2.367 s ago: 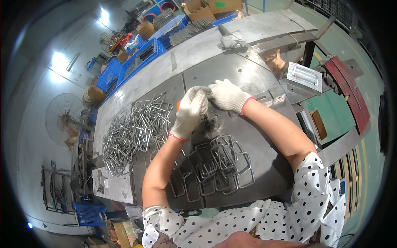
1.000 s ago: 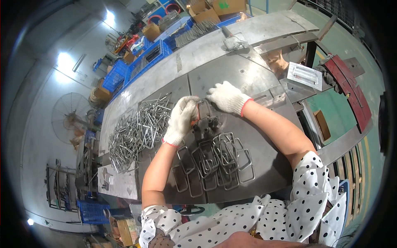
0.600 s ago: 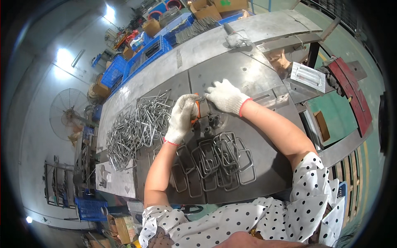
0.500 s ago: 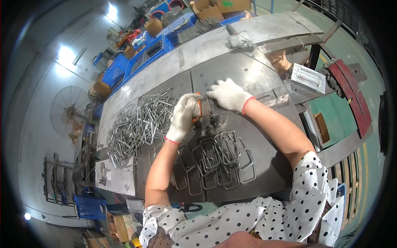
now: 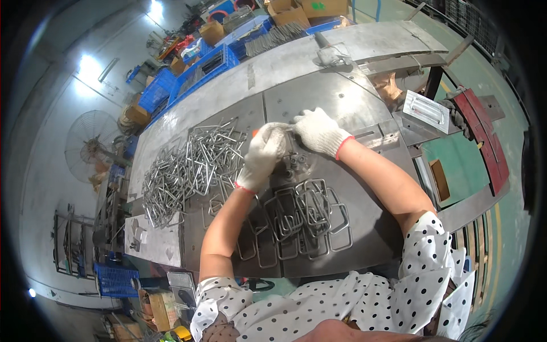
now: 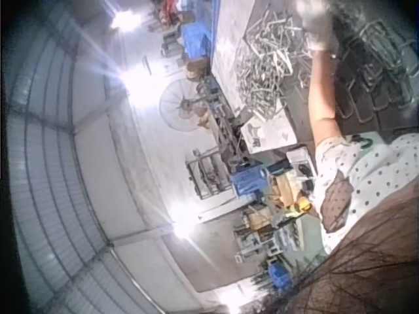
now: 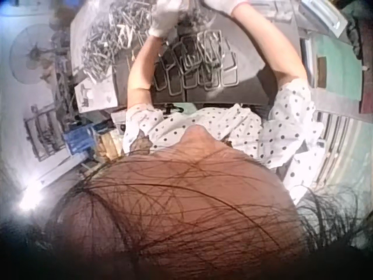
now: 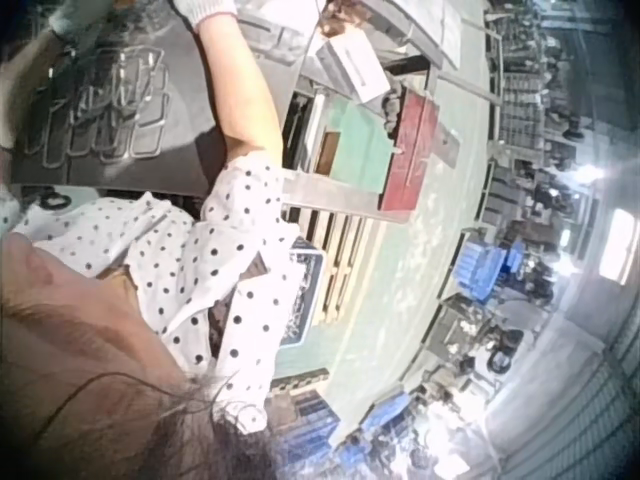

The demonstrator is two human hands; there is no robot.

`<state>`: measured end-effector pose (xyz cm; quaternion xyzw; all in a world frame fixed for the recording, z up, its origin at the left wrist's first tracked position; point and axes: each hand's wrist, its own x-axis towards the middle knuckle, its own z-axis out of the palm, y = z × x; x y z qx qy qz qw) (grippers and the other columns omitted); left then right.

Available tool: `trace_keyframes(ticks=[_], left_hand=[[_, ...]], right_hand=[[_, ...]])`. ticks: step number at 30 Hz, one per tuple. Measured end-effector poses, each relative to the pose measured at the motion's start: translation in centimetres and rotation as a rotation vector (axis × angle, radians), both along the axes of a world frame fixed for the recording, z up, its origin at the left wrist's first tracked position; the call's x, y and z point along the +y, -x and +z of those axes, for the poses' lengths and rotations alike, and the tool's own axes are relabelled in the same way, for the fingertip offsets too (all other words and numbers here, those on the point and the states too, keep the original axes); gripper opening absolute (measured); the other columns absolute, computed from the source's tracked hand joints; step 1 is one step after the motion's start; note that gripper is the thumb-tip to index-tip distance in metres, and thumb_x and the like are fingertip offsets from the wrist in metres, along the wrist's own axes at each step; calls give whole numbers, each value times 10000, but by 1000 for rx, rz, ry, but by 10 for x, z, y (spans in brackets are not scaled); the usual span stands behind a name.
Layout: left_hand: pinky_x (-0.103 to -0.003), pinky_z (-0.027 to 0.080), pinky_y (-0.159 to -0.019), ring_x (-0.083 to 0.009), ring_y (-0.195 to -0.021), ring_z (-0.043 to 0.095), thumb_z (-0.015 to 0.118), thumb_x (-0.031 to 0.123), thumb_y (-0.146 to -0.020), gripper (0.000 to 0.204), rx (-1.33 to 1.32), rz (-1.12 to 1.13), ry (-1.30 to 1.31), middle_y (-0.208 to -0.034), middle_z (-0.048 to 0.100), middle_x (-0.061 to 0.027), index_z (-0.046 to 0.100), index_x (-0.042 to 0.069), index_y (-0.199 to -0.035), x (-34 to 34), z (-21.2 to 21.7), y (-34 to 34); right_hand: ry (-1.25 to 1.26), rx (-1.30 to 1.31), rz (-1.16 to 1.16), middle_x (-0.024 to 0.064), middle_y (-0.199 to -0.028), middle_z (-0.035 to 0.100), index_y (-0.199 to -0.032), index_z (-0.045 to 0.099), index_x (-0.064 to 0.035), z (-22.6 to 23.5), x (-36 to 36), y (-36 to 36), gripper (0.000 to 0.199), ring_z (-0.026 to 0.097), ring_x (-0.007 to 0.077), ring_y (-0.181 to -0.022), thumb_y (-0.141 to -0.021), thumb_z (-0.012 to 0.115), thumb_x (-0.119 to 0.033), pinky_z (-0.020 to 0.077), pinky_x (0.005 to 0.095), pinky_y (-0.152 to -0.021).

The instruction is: Bending metal wires into rectangular frames using a manual jig on a workbench.

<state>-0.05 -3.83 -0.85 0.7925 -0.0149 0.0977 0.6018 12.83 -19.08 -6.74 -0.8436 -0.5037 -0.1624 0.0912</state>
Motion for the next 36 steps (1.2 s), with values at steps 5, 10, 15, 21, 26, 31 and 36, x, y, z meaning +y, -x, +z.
trace_keyframes(ticks=[5,10,15,21,26,31,36], left_hand=[[-263,491,-891,-110,-985,618,519,161,-1073,255,-102,6,-192,-1077,706,-62,670,-1,-1199,6,-1,-1],[-274,499,-903,-135,-989,640,514,185,-1080,283,-1,43,-64,-1074,709,-75,664,-6,-1224,20,-4,7],[-251,493,-702,-68,-765,573,524,171,-1073,297,16,101,-201,-1031,664,-55,654,-13,-1267,23,-5,9],[-236,457,-638,-85,-708,550,564,204,-1067,273,-309,15,-312,-858,611,-3,658,-3,-1218,30,21,6],[-220,362,-557,-57,-631,445,621,225,-1038,341,-205,143,156,-771,537,21,637,-33,-1261,55,90,57],[-320,559,-823,-199,-915,712,726,236,-921,410,133,220,-728,-1096,742,-127,687,43,-1280,83,103,127],[-384,547,-978,-306,-1120,700,776,192,-807,525,350,176,-883,-1231,712,-185,666,50,-1301,90,53,195]], right_hand=[[-32,65,9,42,-1084,720,-1026,757,-150,3,-2,0,213,668,253,-1071,-915,579,-185,502,452,-866],[26,90,6,51,-1142,703,-1097,743,-148,5,0,-2,236,647,260,-1106,-906,615,-205,497,437,-898],[7,110,11,57,-1153,699,-1120,743,-151,9,-2,0,252,639,263,-1122,-912,609,-201,497,438,-909],[-24,125,21,67,-1134,702,-1135,753,-162,8,-4,-3,277,640,272,-1121,-927,572,-175,492,455,-923],[49,175,2,61,-1165,693,-1164,739,-166,21,-4,5,288,631,263,-1151,-925,578,-179,490,452,-937],[61,160,-12,64,-1163,692,-1167,738,-166,20,-2,4,285,636,263,-1147,-927,586,-190,490,457,-942],[52,178,15,73,-1166,689,-1179,737,-161,22,-1,4,305,634,275,-1148,-922,573,-171,489,457,-951]])
